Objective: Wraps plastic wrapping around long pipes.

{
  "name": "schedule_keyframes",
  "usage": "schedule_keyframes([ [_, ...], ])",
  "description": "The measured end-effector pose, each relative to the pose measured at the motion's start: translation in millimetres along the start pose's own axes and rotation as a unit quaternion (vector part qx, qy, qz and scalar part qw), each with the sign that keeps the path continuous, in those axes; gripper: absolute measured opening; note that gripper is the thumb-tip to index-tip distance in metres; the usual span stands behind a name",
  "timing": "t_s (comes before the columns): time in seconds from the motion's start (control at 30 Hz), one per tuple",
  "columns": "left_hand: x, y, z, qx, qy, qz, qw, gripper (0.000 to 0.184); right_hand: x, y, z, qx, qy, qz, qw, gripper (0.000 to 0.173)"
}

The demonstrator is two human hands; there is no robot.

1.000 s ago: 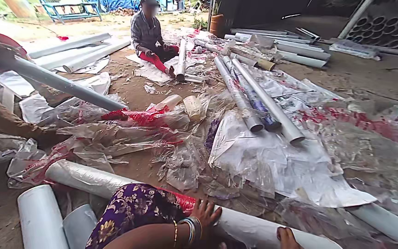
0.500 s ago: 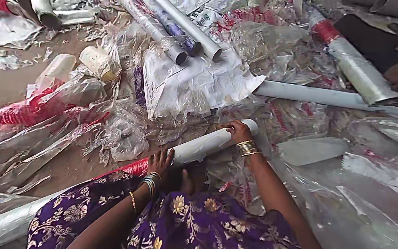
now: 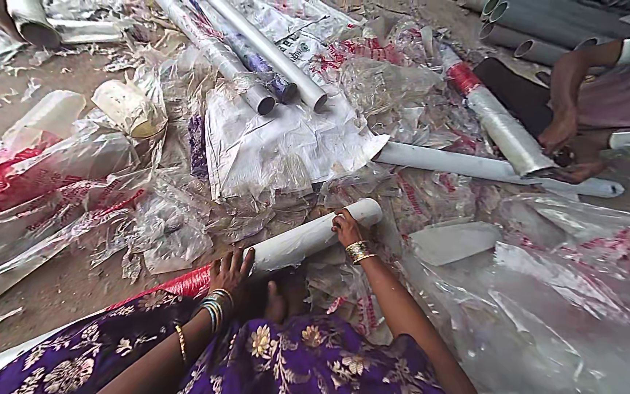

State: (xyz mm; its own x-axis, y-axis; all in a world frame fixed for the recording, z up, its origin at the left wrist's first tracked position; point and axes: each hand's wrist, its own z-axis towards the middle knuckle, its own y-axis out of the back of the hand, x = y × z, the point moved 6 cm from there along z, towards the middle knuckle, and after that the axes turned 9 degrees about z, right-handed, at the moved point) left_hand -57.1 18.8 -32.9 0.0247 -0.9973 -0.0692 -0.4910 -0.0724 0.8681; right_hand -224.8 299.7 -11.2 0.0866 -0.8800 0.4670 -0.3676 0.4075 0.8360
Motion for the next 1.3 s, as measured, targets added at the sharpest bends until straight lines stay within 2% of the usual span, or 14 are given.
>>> schedule_keyframes([
  [0.2,-1,-1,1,0.036,0.002,0.002,0.999,0.095,6,-3,-3,-0.054,0.049,-0.122,0.990,0.027],
  [0.33,0,2,1,0.015,-0.002,-0.008,1.000,0.091,21,11,6,0.015,0.067,-0.180,0.981,0.030],
  [0.43,-2,3,2,0.016,-0.005,-0.011,1.000,0.091,27,31,13,0.075,0.011,-0.125,0.989,0.031],
  [0.47,-2,2,2,0.021,-0.006,-0.008,1.000,0.091,26,41,13,0.045,-0.003,-0.064,0.997,0.030],
  [0.53,-2,2,1,0.016,-0.009,-0.014,1.000,0.091,21,71,13,-0.086,0.007,0.081,0.993,0.024],
  [0.57,-2,2,1,0.013,-0.010,-0.018,1.000,0.091,18,85,10,-0.134,0.021,0.123,0.983,0.020],
  [0.6,-2,3,0,0.014,-0.012,-0.020,1.000,0.091,13,92,7,-0.147,0.026,0.139,0.979,0.019],
  [0.67,-1,4,1,0.016,-0.011,-0.018,1.000,0.089,1,86,5,-0.088,0.011,0.102,0.991,0.024],
  [0.77,-1,5,1,0.030,-0.006,-0.014,0.999,0.087,-14,46,-1,-0.003,-0.032,0.027,0.999,0.030],
  [0.93,-1,4,0,0.039,-0.004,-0.017,0.999,0.092,-25,17,-1,-0.057,-0.010,0.018,0.998,0.017],
  [1.07,-2,5,1,0.051,-0.002,-0.010,0.999,0.090,-16,19,7,0.019,-0.010,-0.089,0.996,0.023],
  [1.17,-3,5,1,0.056,0.003,-0.013,0.998,0.087,-3,25,9,-0.005,0.052,-0.172,0.984,0.028],
  [1.27,-3,2,0,0.046,0.000,-0.013,0.999,0.084,10,28,5,-0.118,0.177,-0.190,0.958,0.023],
  [1.3,-3,2,0,0.044,-0.001,-0.013,0.999,0.083,10,31,5,-0.149,0.196,-0.176,0.953,0.021],
])
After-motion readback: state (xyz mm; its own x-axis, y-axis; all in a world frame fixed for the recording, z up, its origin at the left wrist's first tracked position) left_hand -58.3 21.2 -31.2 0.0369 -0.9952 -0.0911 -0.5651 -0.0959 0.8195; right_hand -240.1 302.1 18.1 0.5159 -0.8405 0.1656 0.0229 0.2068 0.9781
